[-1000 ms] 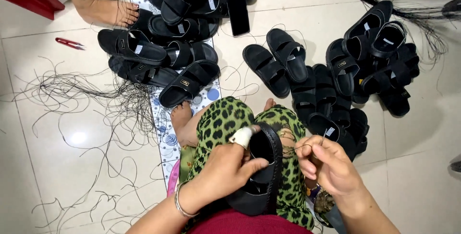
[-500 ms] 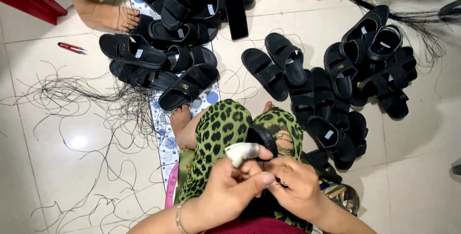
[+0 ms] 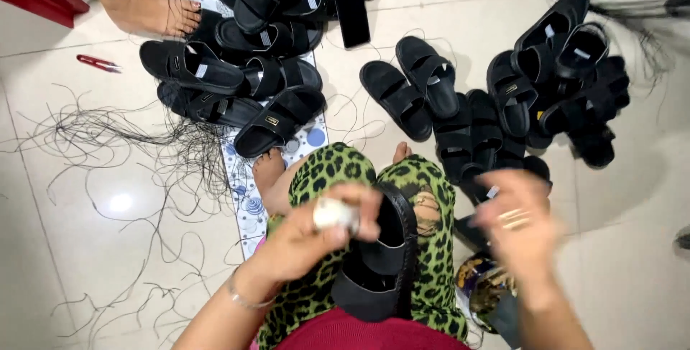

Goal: A person is manually stitching the straps of black sandals while sitting on the floor in a workshop environment.

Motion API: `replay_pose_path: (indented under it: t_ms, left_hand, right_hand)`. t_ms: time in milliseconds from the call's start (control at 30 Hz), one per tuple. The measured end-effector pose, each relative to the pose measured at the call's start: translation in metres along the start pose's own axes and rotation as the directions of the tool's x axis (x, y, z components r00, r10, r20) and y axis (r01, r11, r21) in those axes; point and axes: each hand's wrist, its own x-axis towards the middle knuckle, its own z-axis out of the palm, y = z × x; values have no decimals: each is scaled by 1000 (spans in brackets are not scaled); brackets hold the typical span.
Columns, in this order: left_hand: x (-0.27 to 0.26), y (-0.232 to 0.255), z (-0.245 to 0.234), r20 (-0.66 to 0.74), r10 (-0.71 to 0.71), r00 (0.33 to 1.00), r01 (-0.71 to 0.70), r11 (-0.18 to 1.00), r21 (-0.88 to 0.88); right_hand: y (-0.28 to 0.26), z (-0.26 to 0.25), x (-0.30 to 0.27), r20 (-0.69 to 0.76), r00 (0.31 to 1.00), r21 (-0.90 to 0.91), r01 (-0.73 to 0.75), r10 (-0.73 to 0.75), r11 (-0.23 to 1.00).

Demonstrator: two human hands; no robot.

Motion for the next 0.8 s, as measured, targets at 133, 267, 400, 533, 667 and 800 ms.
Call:
replay_pose_path:
  t_ms: [133, 267, 400, 533, 667, 800]
  left_hand:
    - [38, 43, -7, -51, 524, 850, -526, 841, -126]
    - [42, 41, -44, -242, 498, 833, -551, 706, -444]
    - [47, 15, -74, -557, 199, 806, -477, 776, -413]
    - [50, 11, -24, -584, 235, 777, 251, 736, 629]
    - [39, 7, 58, 315, 365, 876, -446, 365, 817]
    - [-12, 2, -58, -107, 298, 948, -315, 922, -226]
  right_hand:
    - [-27, 71, -20, 610, 788, -556, 344, 90, 756]
    - [-27, 74, -22, 692, 722, 106, -113, 8, 988]
    - [5, 75, -19, 574, 816, 107, -158, 69, 982]
    - [-21, 71, -15, 520, 834, 62, -254, 186, 965]
    - [-81, 92, -26, 619, 776, -75, 209, -119, 975]
    - [-102, 76, -4, 647, 762, -267, 260, -28, 928]
